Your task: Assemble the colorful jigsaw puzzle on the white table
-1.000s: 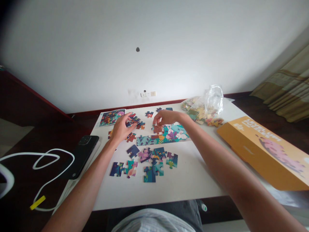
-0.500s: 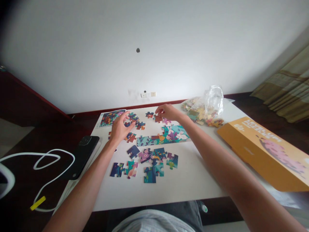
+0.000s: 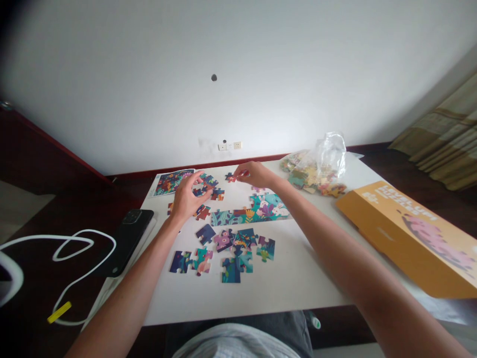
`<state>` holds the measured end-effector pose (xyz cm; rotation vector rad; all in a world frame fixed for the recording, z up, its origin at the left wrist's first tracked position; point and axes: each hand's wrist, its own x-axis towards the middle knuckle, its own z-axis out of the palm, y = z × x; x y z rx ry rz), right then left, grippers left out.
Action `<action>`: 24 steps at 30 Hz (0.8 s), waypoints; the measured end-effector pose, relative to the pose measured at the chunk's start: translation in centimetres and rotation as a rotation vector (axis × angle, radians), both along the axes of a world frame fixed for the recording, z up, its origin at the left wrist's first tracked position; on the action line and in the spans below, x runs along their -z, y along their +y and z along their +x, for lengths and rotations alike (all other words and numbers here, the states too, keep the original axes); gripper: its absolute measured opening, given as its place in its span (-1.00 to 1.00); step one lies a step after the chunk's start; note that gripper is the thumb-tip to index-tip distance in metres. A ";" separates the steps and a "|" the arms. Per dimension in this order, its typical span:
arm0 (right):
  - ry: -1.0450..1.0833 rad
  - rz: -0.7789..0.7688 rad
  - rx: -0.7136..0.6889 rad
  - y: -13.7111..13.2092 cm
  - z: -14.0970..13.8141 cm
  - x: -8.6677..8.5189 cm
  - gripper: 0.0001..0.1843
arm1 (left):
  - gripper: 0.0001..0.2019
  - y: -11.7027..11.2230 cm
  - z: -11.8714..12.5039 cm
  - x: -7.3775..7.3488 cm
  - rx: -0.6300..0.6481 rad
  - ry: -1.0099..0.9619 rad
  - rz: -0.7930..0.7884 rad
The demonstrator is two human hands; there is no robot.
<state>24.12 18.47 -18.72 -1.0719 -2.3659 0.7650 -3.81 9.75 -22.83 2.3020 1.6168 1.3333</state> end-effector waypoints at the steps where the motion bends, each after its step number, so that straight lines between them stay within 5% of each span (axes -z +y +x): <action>1: 0.081 -0.066 -0.104 -0.5 -0.8 -0.1 -0.70 | -0.40 -0.1 0.1 -0.2 0.025 -0.005 0.000; 5: 0.237 -0.181 -0.282 -2.3 -3.3 0.1 -0.60 | -0.39 -0.5 0.8 -0.6 0.138 0.003 -0.014; 10: 0.132 -0.123 -0.088 -2.6 -3.8 0.3 -0.72 | -0.30 -0.7 1.1 -0.8 0.193 0.056 -0.059; 17: -0.246 0.049 0.071 -2.3 -2.5 0.3 -0.74 | -0.59 -0.1 0.1 -0.6 0.068 0.048 -0.038; 24: -0.284 0.206 0.073 -2.7 -2.8 0.7 -0.72 | -0.70 0.2 -0.5 -0.4 -0.069 0.014 0.026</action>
